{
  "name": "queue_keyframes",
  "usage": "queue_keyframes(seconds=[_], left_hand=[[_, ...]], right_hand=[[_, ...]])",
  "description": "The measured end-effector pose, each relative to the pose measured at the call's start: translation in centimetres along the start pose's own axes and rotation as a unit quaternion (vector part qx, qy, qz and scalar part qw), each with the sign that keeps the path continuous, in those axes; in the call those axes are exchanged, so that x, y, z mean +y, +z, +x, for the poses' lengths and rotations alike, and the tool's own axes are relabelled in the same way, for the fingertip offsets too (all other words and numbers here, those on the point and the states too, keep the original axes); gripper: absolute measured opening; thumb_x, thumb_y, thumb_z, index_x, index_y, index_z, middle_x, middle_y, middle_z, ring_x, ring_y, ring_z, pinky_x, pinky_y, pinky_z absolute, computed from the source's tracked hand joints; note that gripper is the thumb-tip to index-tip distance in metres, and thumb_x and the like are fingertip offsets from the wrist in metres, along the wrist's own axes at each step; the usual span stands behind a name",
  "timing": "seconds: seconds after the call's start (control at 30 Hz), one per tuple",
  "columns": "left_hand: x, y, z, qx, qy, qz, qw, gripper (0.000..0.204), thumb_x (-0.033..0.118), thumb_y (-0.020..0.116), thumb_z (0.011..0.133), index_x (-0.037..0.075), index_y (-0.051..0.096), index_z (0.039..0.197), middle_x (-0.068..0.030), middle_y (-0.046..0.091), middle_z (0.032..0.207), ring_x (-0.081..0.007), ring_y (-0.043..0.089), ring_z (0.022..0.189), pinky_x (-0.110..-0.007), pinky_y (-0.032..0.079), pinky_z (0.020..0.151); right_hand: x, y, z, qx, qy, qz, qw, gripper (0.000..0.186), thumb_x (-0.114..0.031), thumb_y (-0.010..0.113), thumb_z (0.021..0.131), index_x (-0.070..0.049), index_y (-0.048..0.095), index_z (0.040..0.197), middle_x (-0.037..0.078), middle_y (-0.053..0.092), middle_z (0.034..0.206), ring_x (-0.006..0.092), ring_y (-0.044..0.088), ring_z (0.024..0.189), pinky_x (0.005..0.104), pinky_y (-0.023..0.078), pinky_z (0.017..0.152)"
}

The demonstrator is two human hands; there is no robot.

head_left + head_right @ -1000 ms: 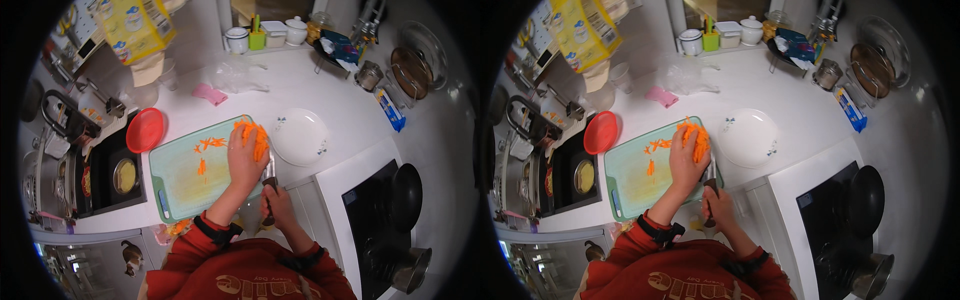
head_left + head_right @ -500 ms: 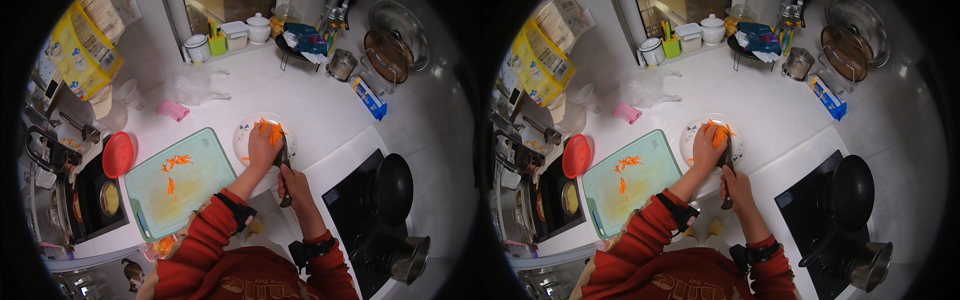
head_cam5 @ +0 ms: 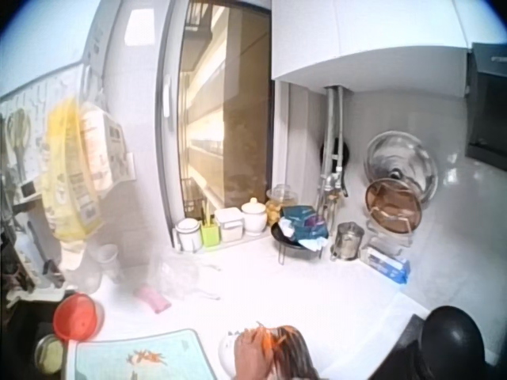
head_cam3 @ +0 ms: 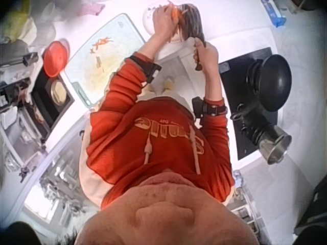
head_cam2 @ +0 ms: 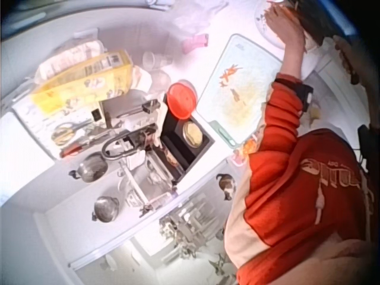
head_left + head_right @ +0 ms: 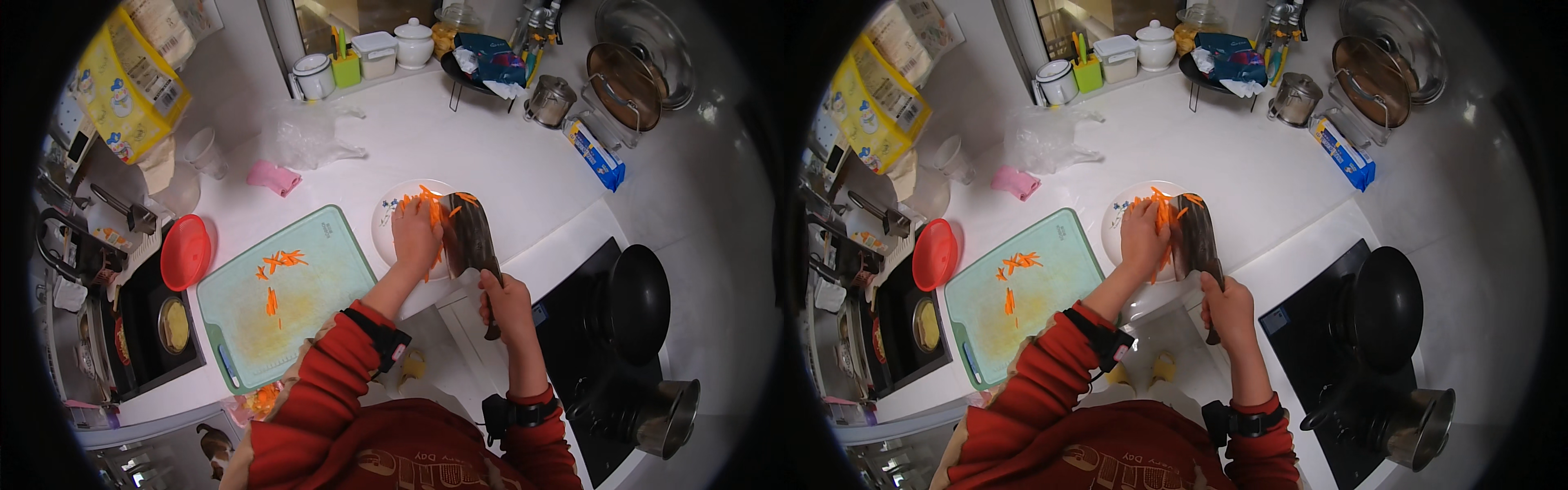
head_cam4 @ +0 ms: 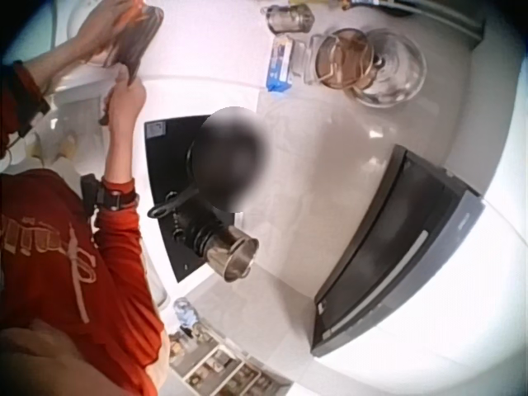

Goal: The person slices a carrot into thin strips on a cutting board using a knife, then transfers the sliced carrot to a plate. Next, they rinse sliced potatoes in a red colander under running water and place them into a metal bowl.

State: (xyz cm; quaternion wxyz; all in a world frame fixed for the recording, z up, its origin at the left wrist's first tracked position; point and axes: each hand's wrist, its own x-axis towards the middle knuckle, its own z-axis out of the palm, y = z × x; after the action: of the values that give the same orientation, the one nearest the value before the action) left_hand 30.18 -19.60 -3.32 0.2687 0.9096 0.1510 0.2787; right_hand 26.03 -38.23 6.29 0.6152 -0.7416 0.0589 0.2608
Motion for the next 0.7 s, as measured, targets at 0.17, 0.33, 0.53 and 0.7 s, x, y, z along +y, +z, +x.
queue_keyframes(seconds=[0.17, 0.33, 0.53, 0.7], left_hand=[[0.7, -1.6, -0.3, 0.025, 0.004, 0.015, 1.0, 0.043, 0.015, 0.063, 0.077, -0.003, 0.057, 0.115, -0.0213, 0.051, 0.125, -0.0409, 0.041, 0.122, -0.049, 0.032, 0.103], [2.9, -3.2, -0.1, 0.053, 0.13, -0.035, 0.989, 0.049, -0.001, 0.05, 0.08, -0.005, 0.044, 0.129, -0.0192, 0.043, 0.137, -0.037, 0.035, 0.131, -0.05, 0.027, 0.109], [3.2, -2.8, -0.4, 0.02, 0.166, -0.134, 0.977, 0.051, -0.007, 0.045, 0.079, -0.006, 0.041, 0.131, -0.0221, 0.039, 0.139, -0.0394, 0.036, 0.13, -0.049, 0.03, 0.109], [1.3, -1.3, -1.1, 0.027, 0.163, -0.058, 0.984, 0.051, -0.002, 0.05, 0.078, -0.007, 0.044, 0.129, -0.0245, 0.041, 0.137, -0.0414, 0.039, 0.127, -0.049, 0.031, 0.107]], right_hand=[[-0.6, 0.2, -1.3, 0.019, -0.034, -0.056, 0.998, 0.032, -0.025, 0.059, 0.092, 0.0, 0.052, 0.073, 0.002, 0.048, 0.054, 0.0088, 0.044, 0.042, 0.0262, 0.037, 0.038], [-1.2, 1.2, -2.1, 0.024, -0.075, -0.116, 0.99, 0.031, -0.025, 0.058, 0.092, -0.001, 0.053, 0.072, 0.001, 0.047, 0.051, 0.0083, 0.043, 0.041, 0.0261, 0.036, 0.039], [-1.8, 1.7, -2.6, 0.03, -0.074, -0.128, 0.989, 0.031, -0.024, 0.059, 0.091, 0.001, 0.055, 0.073, 0.003, 0.049, 0.053, 0.0083, 0.046, 0.043, 0.0267, 0.038, 0.04], [-2.1, 1.1, -2.4, 0.044, -0.104, -0.133, 0.985, 0.031, -0.023, 0.057, 0.093, 0.0, 0.054, 0.073, 0.002, 0.048, 0.05, 0.0088, 0.043, 0.039, 0.0259, 0.035, 0.036]])
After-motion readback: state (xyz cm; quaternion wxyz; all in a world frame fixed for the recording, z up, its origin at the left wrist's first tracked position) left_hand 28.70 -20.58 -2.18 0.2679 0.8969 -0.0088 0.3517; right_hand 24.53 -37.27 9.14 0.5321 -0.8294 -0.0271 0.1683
